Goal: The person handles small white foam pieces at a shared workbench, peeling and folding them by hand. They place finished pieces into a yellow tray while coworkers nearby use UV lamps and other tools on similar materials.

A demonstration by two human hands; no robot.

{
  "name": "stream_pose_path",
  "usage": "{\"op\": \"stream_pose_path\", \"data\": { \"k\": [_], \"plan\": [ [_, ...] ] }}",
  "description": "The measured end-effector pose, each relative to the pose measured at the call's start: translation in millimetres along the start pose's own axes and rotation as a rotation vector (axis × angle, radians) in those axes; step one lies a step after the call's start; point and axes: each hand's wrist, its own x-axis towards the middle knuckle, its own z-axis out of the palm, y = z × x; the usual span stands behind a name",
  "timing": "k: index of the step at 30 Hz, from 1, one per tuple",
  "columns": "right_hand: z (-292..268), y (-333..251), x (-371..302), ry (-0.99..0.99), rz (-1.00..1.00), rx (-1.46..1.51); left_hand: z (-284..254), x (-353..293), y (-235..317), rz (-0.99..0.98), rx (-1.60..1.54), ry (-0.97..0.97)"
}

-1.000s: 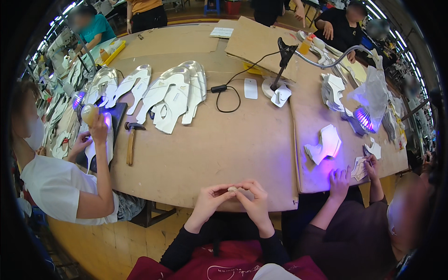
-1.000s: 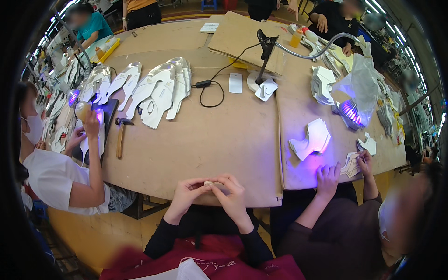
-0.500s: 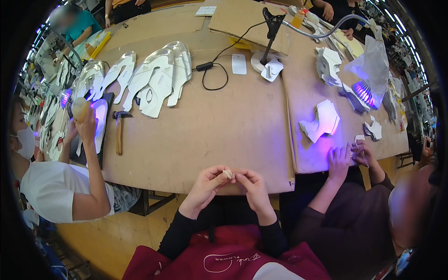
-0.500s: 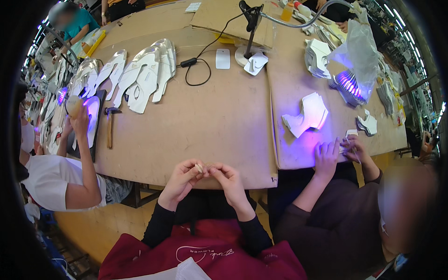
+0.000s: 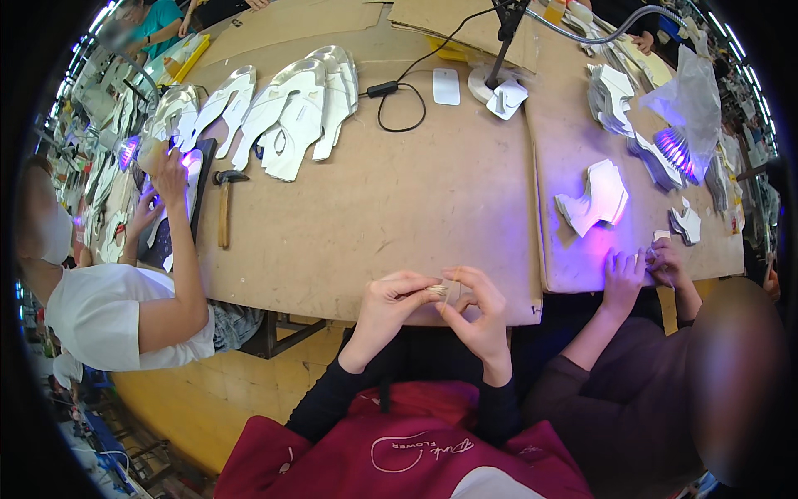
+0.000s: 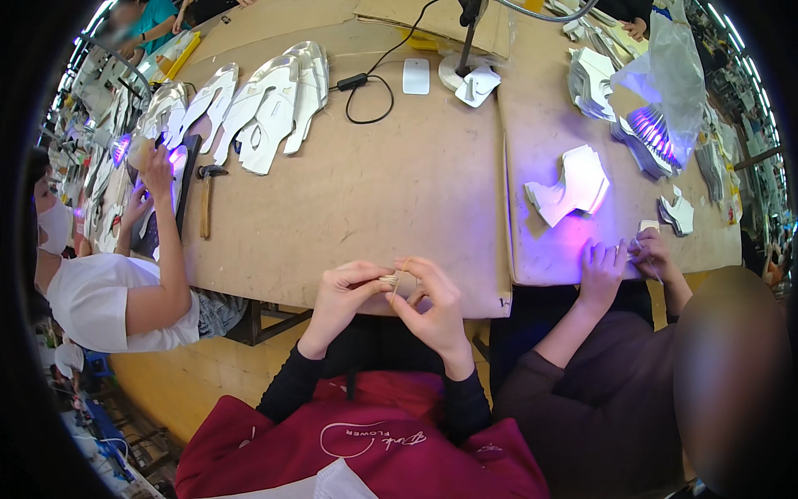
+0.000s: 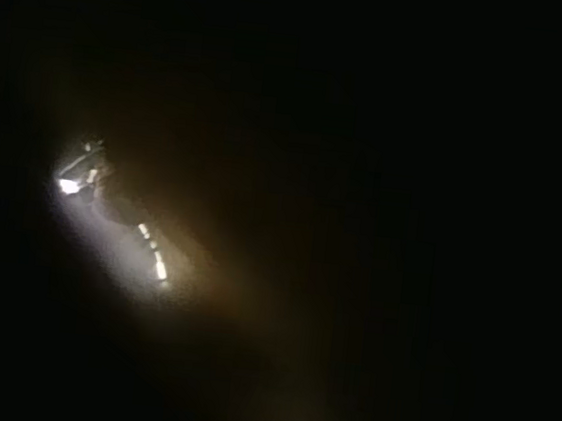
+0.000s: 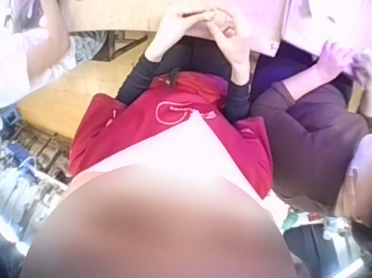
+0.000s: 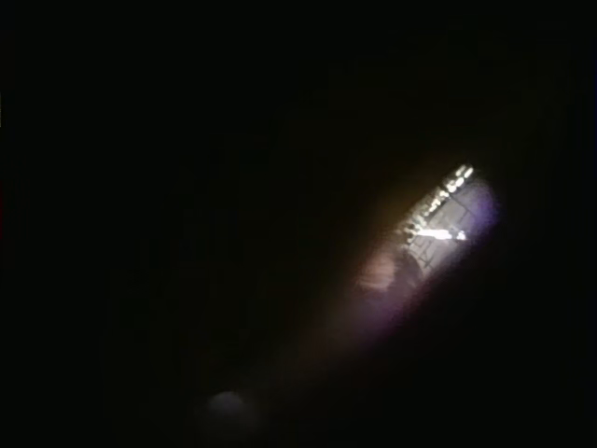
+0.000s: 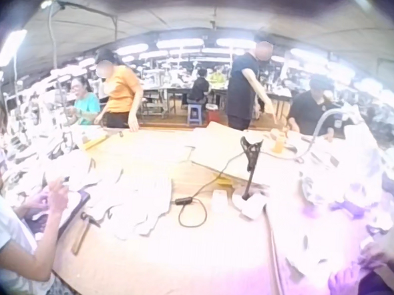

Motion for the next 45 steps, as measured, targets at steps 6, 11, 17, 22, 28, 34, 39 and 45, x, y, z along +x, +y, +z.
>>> {"op": "stream_pose_path", "data": {
  "k": [6, 11, 17, 22, 28, 34, 39, 45],
  "plan": [
    [6.4, -3.5, 3.3, -0.109, 0.062, -0.055, 2.9, -3.0, -7.0, -0.021, -0.127, 0.065],
    [4.4, -1.3, 3.3, -0.168, 0.229, -0.04, 2.1, -7.0, -16.9, -0.176, -0.558, 0.072],
    [-10.9, 7.8, -0.9, -0.213, 0.079, 0.039, -15.5, -2.4, -24.6, -0.363, -1.069, 0.011],
    [-9.8, 13.8, -8.7, -0.096, 0.192, 1.321, -17.8, -4.3, -22.4, -0.652, -1.795, -0.199],
    [-24.2, 25.2, -7.4, 0.149, 0.286, 1.749, -33.0, -7.7, -20.2, -0.453, -1.775, -0.188],
    [-15.9, 35.2, -11.8, 0.153, 0.582, 0.925, -40.1, 0.7, -37.5, -0.315, -1.088, -0.018],
    [1.2, 30.5, -7.1, 0.109, 0.597, 0.838, -28.6, 0.8, -45.1, -0.346, -1.031, 0.015],
    [15.7, 15.3, -1.6, -0.032, 0.155, 0.15, -12.2, -6.9, -47.1, -0.304, -0.647, 0.055]
  ]
}}
